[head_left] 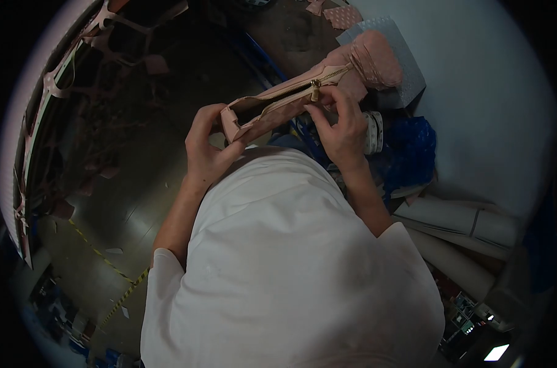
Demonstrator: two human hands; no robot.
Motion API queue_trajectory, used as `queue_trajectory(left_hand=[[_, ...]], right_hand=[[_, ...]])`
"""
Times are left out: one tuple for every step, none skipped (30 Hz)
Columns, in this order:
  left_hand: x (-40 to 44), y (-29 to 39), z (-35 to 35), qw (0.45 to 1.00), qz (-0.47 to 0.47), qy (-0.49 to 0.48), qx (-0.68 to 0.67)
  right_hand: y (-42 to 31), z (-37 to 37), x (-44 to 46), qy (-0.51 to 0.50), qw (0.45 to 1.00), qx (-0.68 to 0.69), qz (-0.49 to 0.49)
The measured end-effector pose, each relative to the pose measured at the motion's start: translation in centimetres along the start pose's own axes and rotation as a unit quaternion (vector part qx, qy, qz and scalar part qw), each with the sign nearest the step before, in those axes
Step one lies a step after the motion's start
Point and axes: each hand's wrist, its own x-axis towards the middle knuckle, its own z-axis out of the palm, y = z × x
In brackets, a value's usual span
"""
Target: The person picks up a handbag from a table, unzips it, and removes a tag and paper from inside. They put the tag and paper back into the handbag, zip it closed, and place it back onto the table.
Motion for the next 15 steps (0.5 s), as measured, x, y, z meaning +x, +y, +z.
queue_trajectory(left_hand=[[0.0, -0.1, 0.1, 1.000, 0.011, -0.001, 0.005], [0.0, -0.1, 0.1, 1.000, 0.021, -0.001, 0.010], [0.0, -0.2, 0.1, 0.999, 0.031, -0.001, 0.015], [0.0, -0.1, 0.1, 0.999, 0.042, -0.002, 0.020], [0.1, 0.1, 0.0, 0.998, 0.054, -0.002, 0.026], [0.2, 0.3, -0.1, 0.997, 0.065, -0.002, 0.031], [0.1, 0.3, -0.1, 0.997, 0.064, -0.001, 0.036], [0.1, 0.3, -0.1, 0.997, 0.062, 0.000, 0.041], [0.1, 0.3, -0.2, 0.997, 0.061, 0.000, 0.045], [0.1, 0.3, -0.3, 0.995, 0.076, 0.000, 0.064], [0.2, 0.3, -0.4, 0.992, 0.092, 0.000, 0.083], [0.2, 0.3, -0.5, 0.989, 0.107, -0.001, 0.101], [0.2, 0.4, -0.4, 0.988, 0.110, 0.004, 0.108], [0.2, 0.6, -0.2, 0.987, 0.114, 0.009, 0.114], [0.3, 0.7, -0.2, 0.985, 0.118, 0.014, 0.121]], right_hand=[[0.2, 0.1, -0.1, 0.003, 1.000, -0.006, 0.002], [0.3, 0.1, 0.0, 0.002, 1.000, -0.002, 0.006], [0.4, 0.0, 0.0, -0.001, 1.000, 0.002, 0.010], [0.3, 0.0, 0.1, -0.003, 1.000, 0.006, 0.013], [0.3, 0.0, 0.2, 0.005, 1.000, 0.005, 0.004], [0.1, -0.1, 0.4, 0.012, 1.000, 0.003, -0.005], [0.1, -0.1, 0.4, 0.019, 1.000, 0.002, -0.014], [0.2, -0.1, 0.4, 0.024, 0.999, -0.005, -0.026], [0.4, -0.1, 0.5, 0.029, 0.999, -0.011, -0.038], [0.6, -0.1, 0.6, 0.035, 0.998, -0.018, -0.049], [0.7, -0.3, 0.7, 0.029, 0.998, -0.024, -0.051], [0.8, -0.6, 0.9, 0.023, 0.998, -0.031, -0.052], [0.8, -0.8, 1.0, 0.018, 0.998, -0.037, -0.053], [0.5, -0.9, 1.1, 0.017, 0.999, -0.018, -0.022], [0.1, -1.0, 1.2, 0.016, 1.000, 0.001, 0.007]])
